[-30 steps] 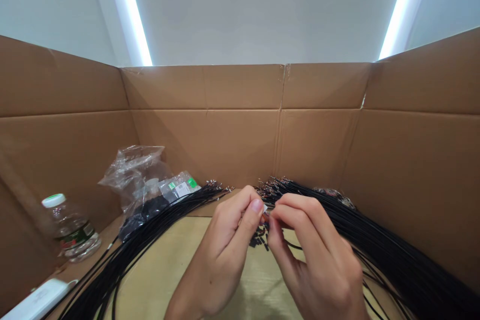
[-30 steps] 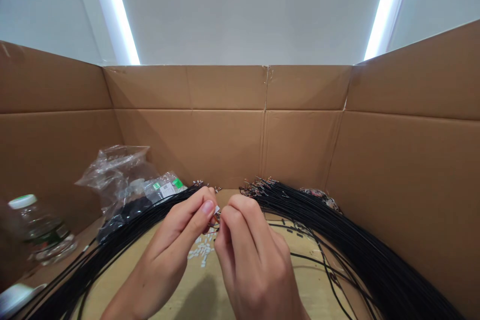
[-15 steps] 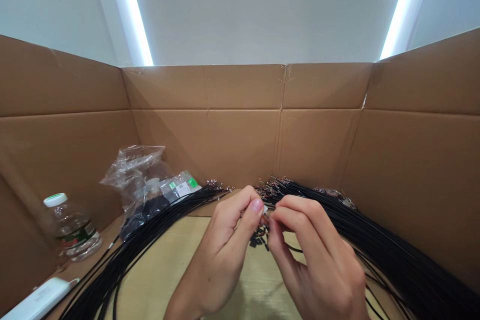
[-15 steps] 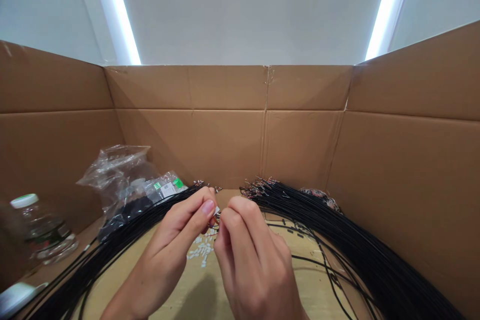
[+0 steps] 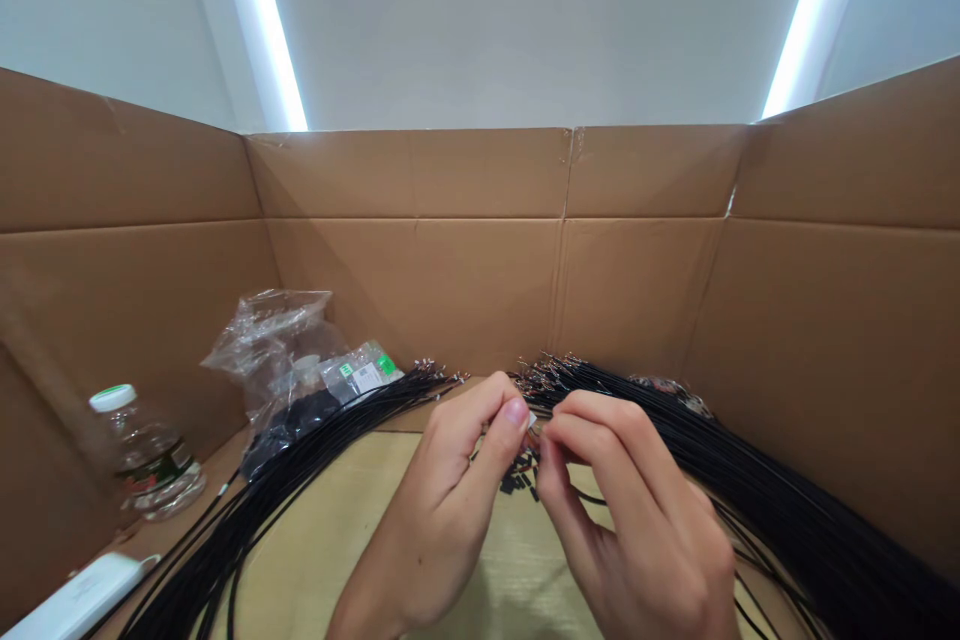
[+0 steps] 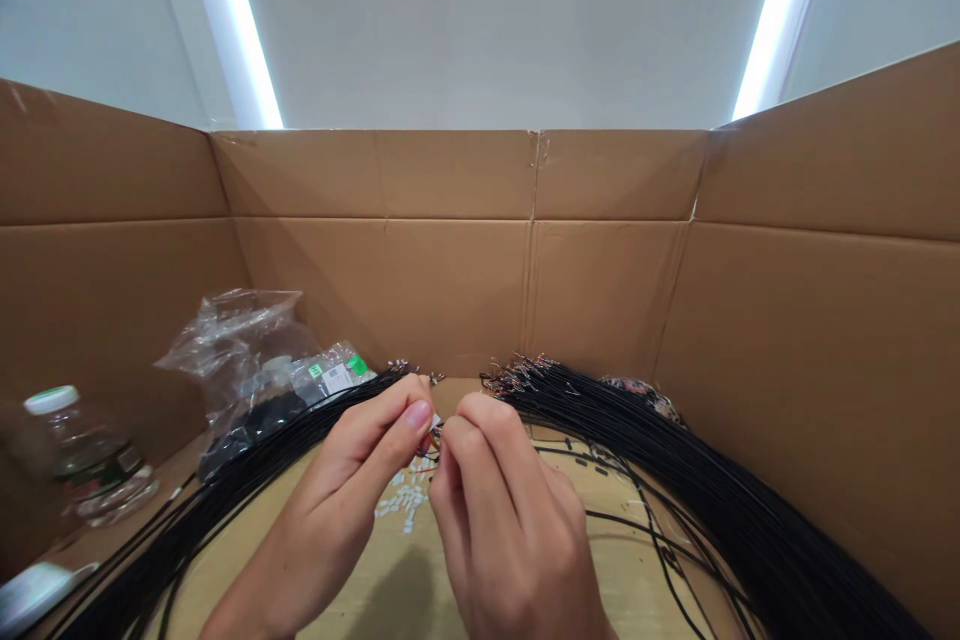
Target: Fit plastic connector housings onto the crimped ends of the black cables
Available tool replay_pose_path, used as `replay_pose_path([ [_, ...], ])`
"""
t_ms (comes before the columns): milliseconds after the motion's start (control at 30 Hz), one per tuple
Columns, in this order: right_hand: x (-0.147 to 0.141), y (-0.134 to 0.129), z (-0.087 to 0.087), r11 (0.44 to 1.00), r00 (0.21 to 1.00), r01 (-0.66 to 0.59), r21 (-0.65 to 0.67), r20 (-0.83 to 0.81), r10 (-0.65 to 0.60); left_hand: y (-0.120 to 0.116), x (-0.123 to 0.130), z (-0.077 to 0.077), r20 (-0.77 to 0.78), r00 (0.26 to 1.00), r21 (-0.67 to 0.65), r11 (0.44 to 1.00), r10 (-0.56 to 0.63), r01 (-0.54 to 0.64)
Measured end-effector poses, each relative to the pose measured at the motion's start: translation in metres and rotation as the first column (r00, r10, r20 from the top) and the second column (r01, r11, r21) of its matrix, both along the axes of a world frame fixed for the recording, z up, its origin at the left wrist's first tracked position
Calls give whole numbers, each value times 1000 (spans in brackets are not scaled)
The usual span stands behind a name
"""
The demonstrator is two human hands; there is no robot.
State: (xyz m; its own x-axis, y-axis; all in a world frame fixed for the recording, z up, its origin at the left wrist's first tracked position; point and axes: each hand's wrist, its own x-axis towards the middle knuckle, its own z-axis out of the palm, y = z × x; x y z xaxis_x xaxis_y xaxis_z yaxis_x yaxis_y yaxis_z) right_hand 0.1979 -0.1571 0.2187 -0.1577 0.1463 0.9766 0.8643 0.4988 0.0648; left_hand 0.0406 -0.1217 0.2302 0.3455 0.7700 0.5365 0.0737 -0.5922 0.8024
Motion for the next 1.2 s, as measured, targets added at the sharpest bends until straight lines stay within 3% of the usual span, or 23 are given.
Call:
replay_pose_path([
  [567, 2, 0, -1, 996, 998, -68, -61, -1, 68, 3, 4, 3, 40, 998, 16, 999, -50, 49],
  [700, 1, -1, -2, 982, 986, -147, -118, -101, 136, 3, 6, 5, 49, 998, 40, 998, -49, 47],
  [1000, 4, 1, 5, 893, 868, -382, -238, -426, 257, 1, 16, 10, 100, 990, 150, 982, 101, -115],
  [1200, 3, 0, 5, 882, 835, -413, -227, -480, 267, 5, 15, 5, 171, 985, -34, 999, -12, 18],
])
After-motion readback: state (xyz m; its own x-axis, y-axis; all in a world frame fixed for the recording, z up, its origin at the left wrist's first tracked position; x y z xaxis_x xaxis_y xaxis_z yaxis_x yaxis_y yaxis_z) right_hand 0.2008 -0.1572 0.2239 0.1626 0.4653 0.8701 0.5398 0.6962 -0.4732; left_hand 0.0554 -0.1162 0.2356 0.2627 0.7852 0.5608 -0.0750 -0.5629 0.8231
